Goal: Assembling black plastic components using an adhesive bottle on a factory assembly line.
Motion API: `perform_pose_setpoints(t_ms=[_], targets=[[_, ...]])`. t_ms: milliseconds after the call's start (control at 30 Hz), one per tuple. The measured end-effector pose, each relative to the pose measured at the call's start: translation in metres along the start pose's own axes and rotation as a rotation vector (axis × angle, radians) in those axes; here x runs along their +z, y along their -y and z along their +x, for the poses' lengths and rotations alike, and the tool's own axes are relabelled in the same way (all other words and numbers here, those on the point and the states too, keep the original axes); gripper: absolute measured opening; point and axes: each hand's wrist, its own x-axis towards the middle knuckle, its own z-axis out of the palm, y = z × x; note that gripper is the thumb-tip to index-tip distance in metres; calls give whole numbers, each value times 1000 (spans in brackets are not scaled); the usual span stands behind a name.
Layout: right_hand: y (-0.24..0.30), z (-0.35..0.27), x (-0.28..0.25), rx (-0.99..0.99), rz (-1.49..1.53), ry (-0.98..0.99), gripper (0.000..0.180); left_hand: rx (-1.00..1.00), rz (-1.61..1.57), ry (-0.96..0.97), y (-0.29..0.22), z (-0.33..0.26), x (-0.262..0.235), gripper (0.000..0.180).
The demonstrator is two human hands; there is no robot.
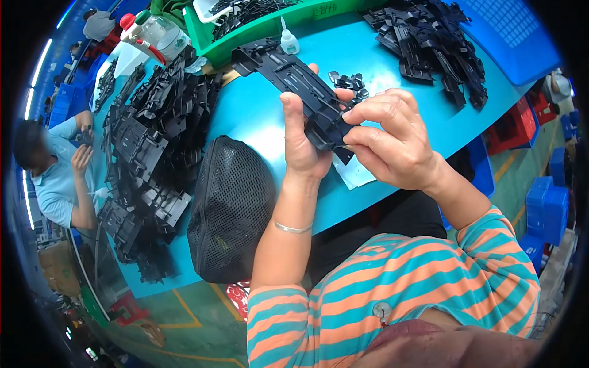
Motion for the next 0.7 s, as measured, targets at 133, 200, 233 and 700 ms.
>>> perform_pose_setpoints(t_ms=[133,200,233,700], targets=[[-1,-1,1,3,7,16,18,0,-42,-18,0,-1,6,75],[-1,-1,1,0,-22,29,15,-3,-31,-25,0,-1,7,75],[-1,-1,1,0,-21,28,15,-3,-30,-25,1,-1,7,75],[-1,-4,1,-33,-76,80,9,39,143,-27,3,-1,5,82]])
